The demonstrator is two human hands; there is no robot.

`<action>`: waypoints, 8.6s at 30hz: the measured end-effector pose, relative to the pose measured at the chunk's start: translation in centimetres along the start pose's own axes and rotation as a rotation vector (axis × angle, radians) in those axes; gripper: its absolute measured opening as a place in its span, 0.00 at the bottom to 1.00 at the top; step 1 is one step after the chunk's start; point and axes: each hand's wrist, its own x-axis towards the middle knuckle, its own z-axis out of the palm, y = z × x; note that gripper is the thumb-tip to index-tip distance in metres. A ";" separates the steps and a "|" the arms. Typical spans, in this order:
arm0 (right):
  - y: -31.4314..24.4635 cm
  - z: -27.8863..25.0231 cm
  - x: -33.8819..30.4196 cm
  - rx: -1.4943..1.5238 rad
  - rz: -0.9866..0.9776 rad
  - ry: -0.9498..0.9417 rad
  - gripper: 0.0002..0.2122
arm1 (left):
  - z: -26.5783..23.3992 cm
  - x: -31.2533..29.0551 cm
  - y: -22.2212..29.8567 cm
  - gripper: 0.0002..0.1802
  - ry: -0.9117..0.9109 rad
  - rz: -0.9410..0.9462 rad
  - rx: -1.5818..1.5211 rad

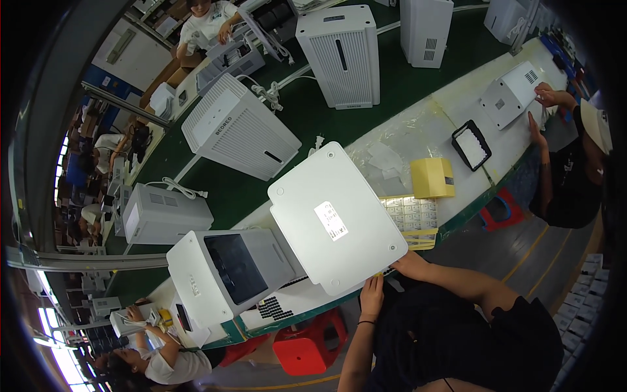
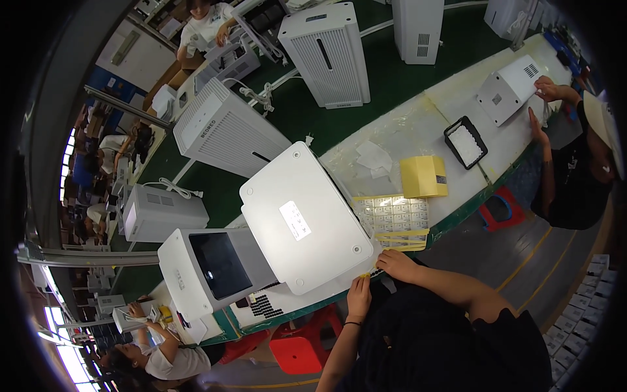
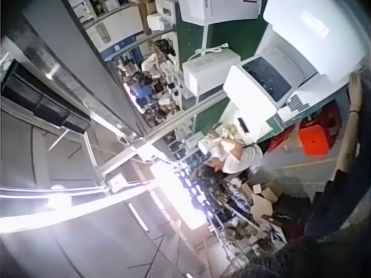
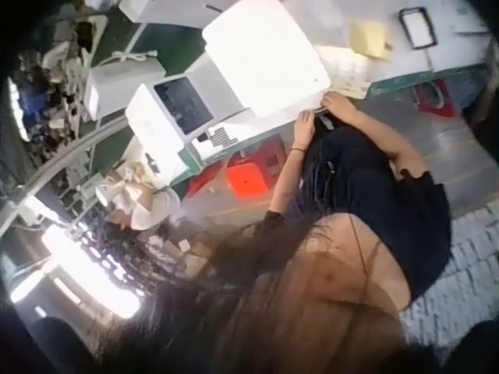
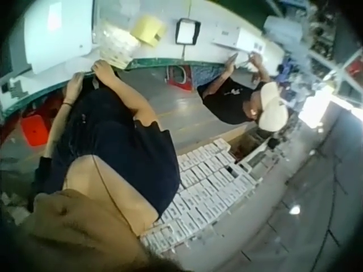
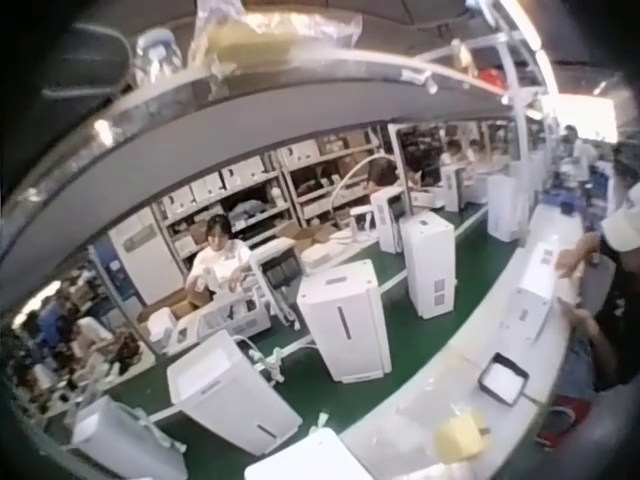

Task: Assembling electronic appliance housings and applying stickers on a production line.

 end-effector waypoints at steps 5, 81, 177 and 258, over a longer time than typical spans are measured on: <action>-0.8 -1.0 0.8 -0.110 -0.079 -0.117 0.07 | -0.6 0.8 -0.2 0.19 0.005 -0.022 -0.021; -15.8 -13.5 15.4 0.378 -0.243 0.986 0.09 | -30.0 5.1 4.8 0.14 0.635 -0.120 -0.064; -25.0 -14.2 30.8 1.377 0.445 -0.010 0.37 | -34.2 4.7 -8.1 0.22 1.067 -0.404 -0.749; -11.9 -12.3 45.0 0.066 -0.314 0.901 0.09 | -42.5 28.8 -27.5 0.30 0.796 -0.319 0.347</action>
